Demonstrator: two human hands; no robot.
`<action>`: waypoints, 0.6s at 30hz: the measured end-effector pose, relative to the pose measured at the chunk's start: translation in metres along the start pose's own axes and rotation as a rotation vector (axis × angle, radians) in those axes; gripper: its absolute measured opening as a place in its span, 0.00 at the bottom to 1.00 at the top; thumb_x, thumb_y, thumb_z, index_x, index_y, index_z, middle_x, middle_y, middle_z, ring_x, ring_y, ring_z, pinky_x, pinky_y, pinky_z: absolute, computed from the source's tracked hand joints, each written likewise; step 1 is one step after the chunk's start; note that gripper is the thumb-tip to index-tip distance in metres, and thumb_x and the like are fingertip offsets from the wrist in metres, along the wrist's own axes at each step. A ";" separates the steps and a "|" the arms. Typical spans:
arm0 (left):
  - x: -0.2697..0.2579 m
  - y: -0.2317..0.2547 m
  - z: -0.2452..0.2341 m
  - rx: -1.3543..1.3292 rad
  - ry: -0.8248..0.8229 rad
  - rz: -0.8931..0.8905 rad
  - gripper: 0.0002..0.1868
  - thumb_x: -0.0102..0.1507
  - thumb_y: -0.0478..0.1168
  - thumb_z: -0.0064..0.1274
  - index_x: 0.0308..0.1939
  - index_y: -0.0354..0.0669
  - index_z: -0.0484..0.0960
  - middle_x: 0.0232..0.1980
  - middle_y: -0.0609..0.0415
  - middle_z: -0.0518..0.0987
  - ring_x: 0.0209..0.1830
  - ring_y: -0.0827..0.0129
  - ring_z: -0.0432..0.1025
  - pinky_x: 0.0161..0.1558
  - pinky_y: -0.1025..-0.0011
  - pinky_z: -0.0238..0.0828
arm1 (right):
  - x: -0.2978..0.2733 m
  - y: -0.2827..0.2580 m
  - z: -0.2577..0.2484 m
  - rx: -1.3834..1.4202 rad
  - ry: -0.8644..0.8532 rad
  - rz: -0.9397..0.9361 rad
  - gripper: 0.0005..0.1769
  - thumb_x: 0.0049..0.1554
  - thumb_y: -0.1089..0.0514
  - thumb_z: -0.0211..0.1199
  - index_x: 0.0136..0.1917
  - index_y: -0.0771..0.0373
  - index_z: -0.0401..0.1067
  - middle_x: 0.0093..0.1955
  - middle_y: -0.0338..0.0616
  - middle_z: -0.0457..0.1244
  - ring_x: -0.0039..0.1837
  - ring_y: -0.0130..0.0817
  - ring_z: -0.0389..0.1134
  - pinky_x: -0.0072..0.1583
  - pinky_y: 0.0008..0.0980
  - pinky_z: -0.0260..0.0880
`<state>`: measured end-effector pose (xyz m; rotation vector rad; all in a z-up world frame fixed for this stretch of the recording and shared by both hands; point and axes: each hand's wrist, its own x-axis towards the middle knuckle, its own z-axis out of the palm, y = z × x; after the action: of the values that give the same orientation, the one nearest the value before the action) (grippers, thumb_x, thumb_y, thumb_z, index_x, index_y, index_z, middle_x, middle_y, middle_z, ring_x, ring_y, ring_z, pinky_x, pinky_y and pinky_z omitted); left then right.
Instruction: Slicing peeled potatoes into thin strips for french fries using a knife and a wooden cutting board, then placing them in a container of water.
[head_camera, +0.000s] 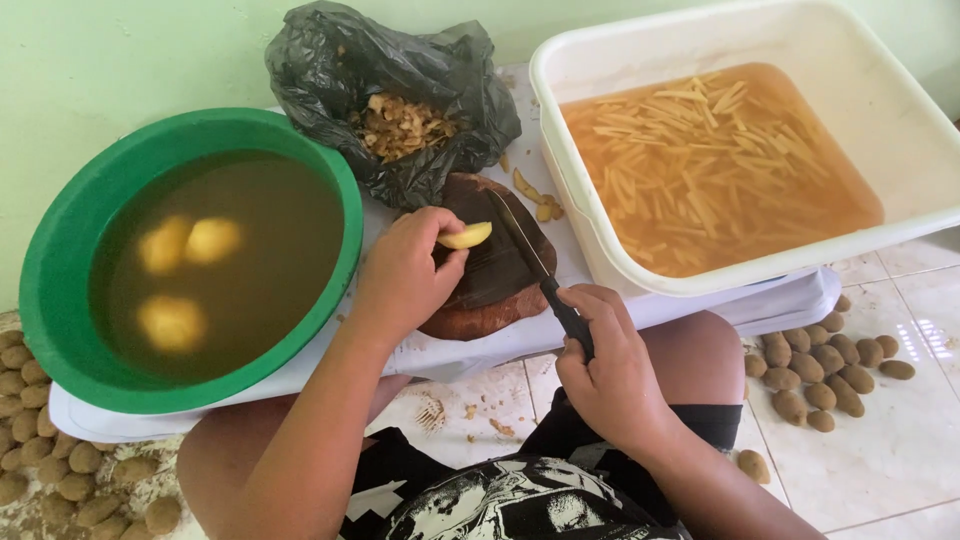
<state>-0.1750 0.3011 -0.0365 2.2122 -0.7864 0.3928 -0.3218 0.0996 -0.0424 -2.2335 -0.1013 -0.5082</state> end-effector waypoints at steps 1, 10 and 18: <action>-0.001 0.002 -0.001 0.000 0.000 -0.002 0.14 0.55 0.31 0.60 0.43 0.43 0.76 0.39 0.56 0.81 0.36 0.60 0.74 0.38 0.64 0.69 | 0.000 -0.001 0.000 0.000 -0.002 0.000 0.31 0.47 0.73 0.56 0.66 0.67 0.64 0.65 0.53 0.61 0.56 0.43 0.68 0.55 0.34 0.70; -0.005 -0.005 0.013 0.189 0.021 -0.015 0.18 0.60 0.40 0.57 0.54 0.44 0.79 0.46 0.50 0.80 0.44 0.51 0.71 0.48 0.56 0.67 | -0.001 -0.002 0.000 -0.019 0.008 -0.032 0.30 0.48 0.73 0.56 0.65 0.69 0.63 0.66 0.54 0.60 0.57 0.44 0.67 0.56 0.35 0.70; 0.000 -0.006 0.023 0.297 -0.002 -0.029 0.20 0.55 0.46 0.67 0.48 0.45 0.81 0.45 0.51 0.81 0.40 0.49 0.72 0.43 0.52 0.68 | -0.001 -0.004 -0.004 0.007 0.014 -0.075 0.30 0.47 0.74 0.55 0.64 0.69 0.63 0.65 0.54 0.61 0.56 0.44 0.68 0.55 0.34 0.71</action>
<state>-0.1708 0.2873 -0.0555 2.4956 -0.7341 0.5215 -0.3254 0.0993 -0.0375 -2.2253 -0.1795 -0.5627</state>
